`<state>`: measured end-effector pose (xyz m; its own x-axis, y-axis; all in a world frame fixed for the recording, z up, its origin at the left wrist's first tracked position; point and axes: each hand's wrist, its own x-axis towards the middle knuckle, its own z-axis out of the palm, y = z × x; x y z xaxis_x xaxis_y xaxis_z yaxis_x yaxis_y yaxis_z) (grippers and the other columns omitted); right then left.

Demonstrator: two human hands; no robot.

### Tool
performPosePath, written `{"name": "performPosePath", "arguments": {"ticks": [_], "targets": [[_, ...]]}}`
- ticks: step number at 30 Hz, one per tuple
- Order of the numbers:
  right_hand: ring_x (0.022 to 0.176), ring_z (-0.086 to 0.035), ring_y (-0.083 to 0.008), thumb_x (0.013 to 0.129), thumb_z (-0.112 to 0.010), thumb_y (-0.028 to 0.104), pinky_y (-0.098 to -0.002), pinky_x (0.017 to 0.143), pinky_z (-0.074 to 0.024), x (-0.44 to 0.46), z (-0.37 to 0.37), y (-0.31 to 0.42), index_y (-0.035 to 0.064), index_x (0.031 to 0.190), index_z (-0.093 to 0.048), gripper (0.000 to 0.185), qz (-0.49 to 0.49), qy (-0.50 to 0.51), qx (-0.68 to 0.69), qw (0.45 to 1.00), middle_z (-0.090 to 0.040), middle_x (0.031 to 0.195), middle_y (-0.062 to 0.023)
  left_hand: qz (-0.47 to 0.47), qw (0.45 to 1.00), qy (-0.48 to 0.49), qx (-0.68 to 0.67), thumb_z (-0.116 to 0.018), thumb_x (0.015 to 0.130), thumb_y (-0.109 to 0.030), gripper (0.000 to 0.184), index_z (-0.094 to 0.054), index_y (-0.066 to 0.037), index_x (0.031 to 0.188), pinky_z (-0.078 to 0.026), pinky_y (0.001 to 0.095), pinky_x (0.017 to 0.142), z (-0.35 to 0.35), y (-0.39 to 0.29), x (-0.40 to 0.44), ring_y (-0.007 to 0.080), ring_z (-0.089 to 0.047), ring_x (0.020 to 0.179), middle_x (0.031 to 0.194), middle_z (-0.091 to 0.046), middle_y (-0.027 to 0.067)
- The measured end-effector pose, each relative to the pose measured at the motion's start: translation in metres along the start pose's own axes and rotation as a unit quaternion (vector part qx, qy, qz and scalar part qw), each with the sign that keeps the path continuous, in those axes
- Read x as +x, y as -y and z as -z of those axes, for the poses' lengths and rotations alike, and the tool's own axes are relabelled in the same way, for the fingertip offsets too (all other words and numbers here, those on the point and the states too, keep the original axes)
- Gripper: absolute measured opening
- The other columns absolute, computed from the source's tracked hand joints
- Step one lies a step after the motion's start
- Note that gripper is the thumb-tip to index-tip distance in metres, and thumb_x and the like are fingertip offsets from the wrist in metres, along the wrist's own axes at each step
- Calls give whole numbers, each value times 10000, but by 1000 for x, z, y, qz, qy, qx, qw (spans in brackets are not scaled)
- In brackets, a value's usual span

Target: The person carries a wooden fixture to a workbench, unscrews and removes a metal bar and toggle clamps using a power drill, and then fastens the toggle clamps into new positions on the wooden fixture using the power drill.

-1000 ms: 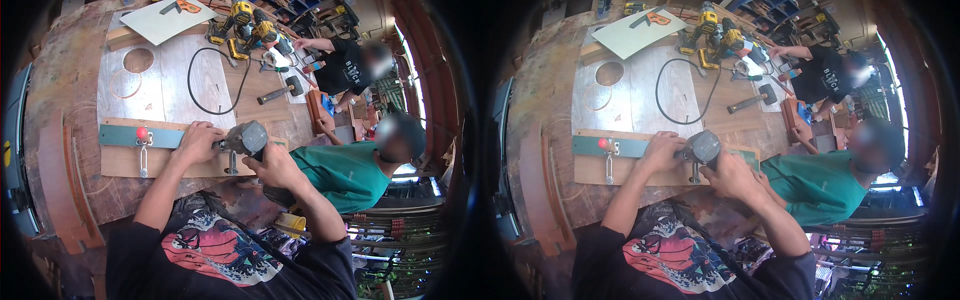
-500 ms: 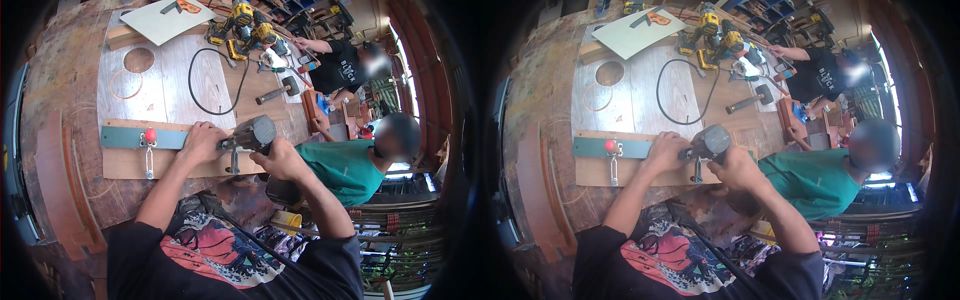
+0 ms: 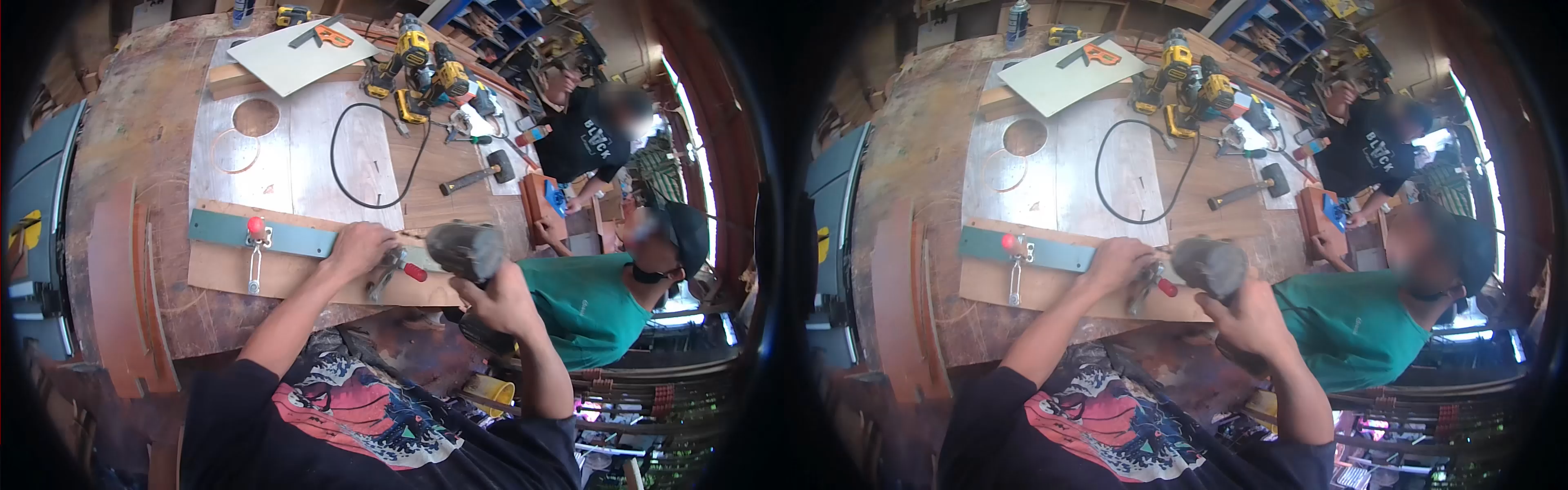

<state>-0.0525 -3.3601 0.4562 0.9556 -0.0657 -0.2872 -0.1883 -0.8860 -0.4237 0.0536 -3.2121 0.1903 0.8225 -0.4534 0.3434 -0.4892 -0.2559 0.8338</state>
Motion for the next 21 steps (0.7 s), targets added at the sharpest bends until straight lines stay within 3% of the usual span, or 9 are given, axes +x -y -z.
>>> {"name": "performPosePath", "arguments": {"ticks": [1, 2, 6, 9, 10, 13, 14, 17, 21], "targets": [[1094, -684, -414, 879, -730, 197, -428, 974, -522, -7, -1, -10, -20, 1243, -652, 431, 11, -22, 38, 999, -718, 1140, -248, 29, 1000, -4, -5, -704, 912, -236, 190, -782, -77, 978, -553, 456, 802, -2, -6, 4, 356, -707, 881, 936, -753, 137], [1045, -713, -341, 887, -720, 115, -385, 945, -533, -13, -3, -16, -10, 1226, -674, 364, 46, -58, 73, 995, -740, 1123, -193, 74, 997, 18, -12, -675, 940, -259, 218, -778, -73, 986, -551, 467, 818, 0, -14, 13, 367, -702, 916, 954, -749, 147], [1023, -667, -177, 892, -718, 23, -339, 915, -527, -32, -33, -69, -12, 1212, -683, 324, 42, -145, 238, 959, -729, 1138, -110, 112, 993, 22, 6, -669, 945, -254, 222, -774, -62, 987, -553, 455, 824, -10, -24, 33, 363, -707, 913, 955, -749, 159], [688, -615, -121, 915, -744, 14, -287, 625, -524, -35, -63, -120, 1, 1194, -651, 294, 27, -159, 314, 935, -704, 1034, -52, 153, 981, 72, -92, -663, 947, -183, 189, -762, -29, 993, -567, 401, 794, -1, -18, 37, 307, -737, 856, 922, -755, 164], [665, -600, -97, 919, -736, -1, -267, 569, -500, -37, -64, -126, -5, 1192, -641, 289, 19, -149, 333, 931, -701, 1017, -63, 172, 978, 73, -89, -671, 923, -131, 157, -752, -17, 994, -570, 400, 802, 1, -20, 38, 322, -736, 878, 916, -746, 175], [673, -615, -106, 917, -734, -9, -276, 579, -511, -42, -70, -148, -19, 1200, -628, 302, 39, -163, 342, 925, -707, 1012, -79, 156, 986, -6, -64, -686, 926, -147, 161, -736, -5, 980, -566, 399, 797, -14, -30, 24, 309, -733, 871, 904, -741, 175], [675, -621, -109, 917, -731, -14, -278, 579, -515, -44, -71, -153, -25, 1200, -624, 302, 37, -168, 354, 919, -711, 1013, -88, 98, 994, -26, -30, -678, 939, -145, 159, -725, 5, 957, -560, 401, 783, -17, -38, 18, 293, -730, 858, 888, -734, 184], [679, -633, -117, 918, -722, -26, -280, 579, -523, -56, -72, -168, -34, 1197, -620, 297, 2, -169, 413, 895, -718, 1023, -106, 123, 990, -27, -69, -667, 950, -154, 181, -723, 18, 961, -563, 405, 766, -21, -60, 14, 301, -732, 842, 887, -734, 196], [683, -640, -117, 931, -708, -19, -272, 578, -525, -66, -70, -190, -44, 1207, -621, 291, -6, -184, 450, 874, -724, 1048, -117, 184, 973, -139, -26, -675, 956, -167, 203, -736, 26, 969, -574, 407, 716, -37, -33, 57, 319, -750, 784, 822, -743, 200]]}}
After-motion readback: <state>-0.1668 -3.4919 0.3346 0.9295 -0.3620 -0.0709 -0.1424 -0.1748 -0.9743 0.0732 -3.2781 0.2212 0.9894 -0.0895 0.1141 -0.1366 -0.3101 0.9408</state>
